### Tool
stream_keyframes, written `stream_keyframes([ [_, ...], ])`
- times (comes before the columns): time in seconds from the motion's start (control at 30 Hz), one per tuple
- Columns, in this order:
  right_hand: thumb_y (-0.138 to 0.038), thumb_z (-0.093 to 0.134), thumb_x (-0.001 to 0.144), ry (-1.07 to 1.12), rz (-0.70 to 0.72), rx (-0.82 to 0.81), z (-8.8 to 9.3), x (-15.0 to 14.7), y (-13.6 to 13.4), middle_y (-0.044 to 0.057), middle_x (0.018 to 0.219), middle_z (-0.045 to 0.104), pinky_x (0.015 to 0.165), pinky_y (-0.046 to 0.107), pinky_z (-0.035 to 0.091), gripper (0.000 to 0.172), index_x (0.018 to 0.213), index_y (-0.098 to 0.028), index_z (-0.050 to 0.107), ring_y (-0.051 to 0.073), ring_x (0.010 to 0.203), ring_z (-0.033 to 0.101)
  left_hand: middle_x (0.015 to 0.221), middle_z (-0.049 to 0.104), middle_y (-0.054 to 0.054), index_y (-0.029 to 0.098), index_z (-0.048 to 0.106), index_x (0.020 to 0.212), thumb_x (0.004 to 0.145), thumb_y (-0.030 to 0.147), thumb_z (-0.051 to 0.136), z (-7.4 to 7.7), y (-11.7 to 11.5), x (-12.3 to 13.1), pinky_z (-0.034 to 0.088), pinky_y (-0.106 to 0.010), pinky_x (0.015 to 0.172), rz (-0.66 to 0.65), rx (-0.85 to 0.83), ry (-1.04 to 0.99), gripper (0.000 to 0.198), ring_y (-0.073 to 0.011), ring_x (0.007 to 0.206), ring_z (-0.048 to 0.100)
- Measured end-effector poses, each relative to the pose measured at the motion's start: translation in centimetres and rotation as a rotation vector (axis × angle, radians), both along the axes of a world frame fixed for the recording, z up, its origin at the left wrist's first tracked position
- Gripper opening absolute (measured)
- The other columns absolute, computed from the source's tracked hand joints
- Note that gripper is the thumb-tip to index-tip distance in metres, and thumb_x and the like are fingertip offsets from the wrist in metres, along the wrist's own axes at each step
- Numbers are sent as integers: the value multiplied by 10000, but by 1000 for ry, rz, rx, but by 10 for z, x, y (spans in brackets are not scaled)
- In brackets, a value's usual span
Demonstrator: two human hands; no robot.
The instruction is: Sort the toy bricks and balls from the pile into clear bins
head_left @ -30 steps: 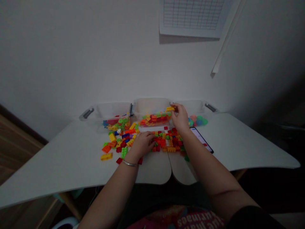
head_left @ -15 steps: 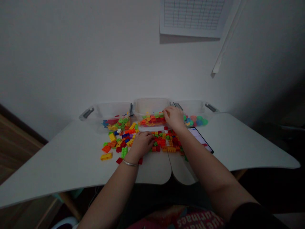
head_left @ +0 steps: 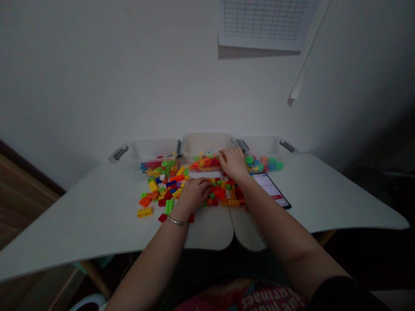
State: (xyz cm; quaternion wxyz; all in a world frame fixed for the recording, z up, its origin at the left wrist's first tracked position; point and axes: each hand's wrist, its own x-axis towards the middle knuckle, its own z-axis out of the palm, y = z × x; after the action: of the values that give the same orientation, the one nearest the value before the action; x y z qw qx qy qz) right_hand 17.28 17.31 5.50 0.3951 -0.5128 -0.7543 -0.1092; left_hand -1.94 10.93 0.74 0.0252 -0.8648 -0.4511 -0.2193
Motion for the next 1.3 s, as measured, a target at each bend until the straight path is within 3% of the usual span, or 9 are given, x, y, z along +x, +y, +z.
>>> stream_keyframes([
  [0.1,-266,498,914,90,53,0,0,4,1,119,1063,702,1084,500,327,241,1061,-175,666,283,1059,598,1200,666,-89,215,661,1131,917,256,502,0,0,0,440,-434,951,2,2,16,270,-251,1076,613],
  [0.2,-238,490,893,218,79,35,2,8,-4,104,1120,685,1051,449,388,250,1080,-191,649,267,1100,579,1130,689,-93,196,651,1118,907,224,504,2,-1,1,448,-422,939,22,-16,37,258,-251,1039,627],
  [0.37,-214,475,889,288,126,80,3,2,-28,85,1075,684,989,410,431,231,1033,-211,655,251,1063,584,1079,698,-105,190,638,1104,901,234,517,3,-4,2,447,-420,933,79,-23,39,240,-257,1012,634],
  [0.6,-182,559,854,81,274,-177,-33,-17,-56,83,1017,700,960,404,444,162,952,-200,687,239,1017,595,1077,703,-114,179,642,1124,906,238,504,5,-4,2,444,-409,938,112,-71,80,265,-261,1027,631],
  [0.8,-190,611,824,0,199,-323,-54,-26,-66,110,1125,680,1002,410,426,311,1131,-148,641,255,1092,580,1147,695,-105,196,623,1207,901,218,505,7,-5,1,412,-394,1004,145,-111,75,329,-244,1110,609],
  [1.03,-200,578,852,-15,184,-352,-58,-30,-70,118,1173,664,1021,404,414,361,1206,-138,611,258,1126,567,1065,709,-114,182,654,1103,898,201,488,6,-5,2,438,-399,959,219,-89,98,264,-254,1053,626],
  [1.3,-209,576,851,-9,148,-356,-59,-29,-67,115,1157,672,1018,398,411,339,1179,-133,622,260,1117,571,1019,721,-106,201,700,1051,917,204,454,8,-7,3,451,-398,938,194,-81,124,280,-245,999,639],
])
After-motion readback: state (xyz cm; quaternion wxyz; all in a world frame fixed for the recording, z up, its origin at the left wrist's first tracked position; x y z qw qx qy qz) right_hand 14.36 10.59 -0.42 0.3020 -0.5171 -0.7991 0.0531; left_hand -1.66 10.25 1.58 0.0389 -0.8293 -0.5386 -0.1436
